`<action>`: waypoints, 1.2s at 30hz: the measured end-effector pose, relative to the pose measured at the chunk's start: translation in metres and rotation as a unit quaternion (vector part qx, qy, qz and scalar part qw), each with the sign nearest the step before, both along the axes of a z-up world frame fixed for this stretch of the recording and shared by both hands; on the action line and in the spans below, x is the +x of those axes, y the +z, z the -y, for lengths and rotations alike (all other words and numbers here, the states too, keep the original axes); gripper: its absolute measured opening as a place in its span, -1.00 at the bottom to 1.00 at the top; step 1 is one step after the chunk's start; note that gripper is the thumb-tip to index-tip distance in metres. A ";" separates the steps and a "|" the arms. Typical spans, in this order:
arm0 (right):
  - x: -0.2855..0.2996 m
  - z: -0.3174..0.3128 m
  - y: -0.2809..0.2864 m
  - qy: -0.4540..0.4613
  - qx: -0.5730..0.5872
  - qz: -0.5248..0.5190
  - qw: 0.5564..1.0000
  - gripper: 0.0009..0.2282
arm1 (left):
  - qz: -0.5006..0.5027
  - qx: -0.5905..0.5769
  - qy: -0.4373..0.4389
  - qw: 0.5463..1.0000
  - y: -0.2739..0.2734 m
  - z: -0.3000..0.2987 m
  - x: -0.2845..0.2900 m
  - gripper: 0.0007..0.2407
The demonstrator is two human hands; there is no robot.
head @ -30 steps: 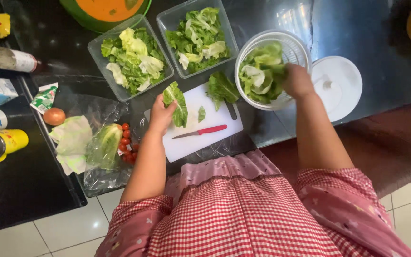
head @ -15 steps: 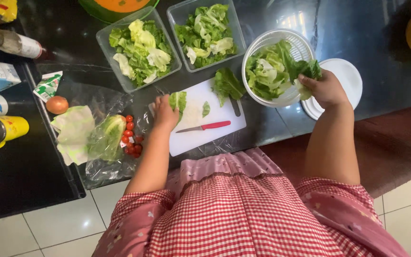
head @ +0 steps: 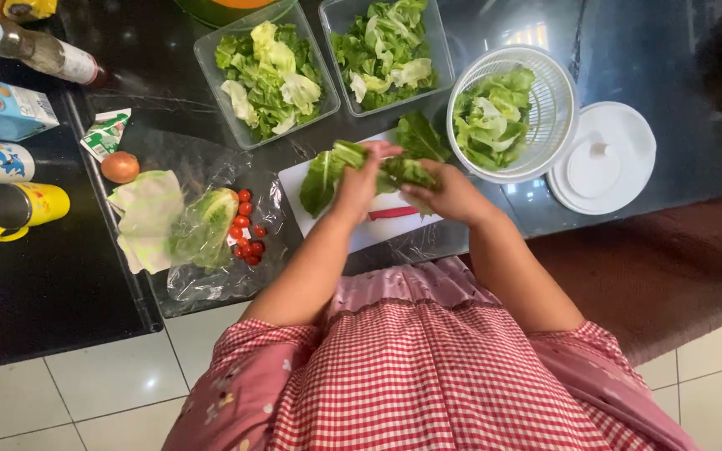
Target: The person is cutting lettuce on a cutting board and placing it into plastic containers and a salad spinner.
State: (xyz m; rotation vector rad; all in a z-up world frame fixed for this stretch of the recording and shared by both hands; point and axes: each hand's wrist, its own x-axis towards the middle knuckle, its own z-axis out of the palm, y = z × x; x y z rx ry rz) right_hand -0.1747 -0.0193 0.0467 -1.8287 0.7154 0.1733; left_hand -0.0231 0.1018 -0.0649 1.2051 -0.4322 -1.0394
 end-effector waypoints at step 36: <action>0.107 0.101 -0.029 -0.239 0.221 0.148 0.934 -0.57 | 0.297 0.125 0.049 0.945 0.032 0.113 0.096 -0.82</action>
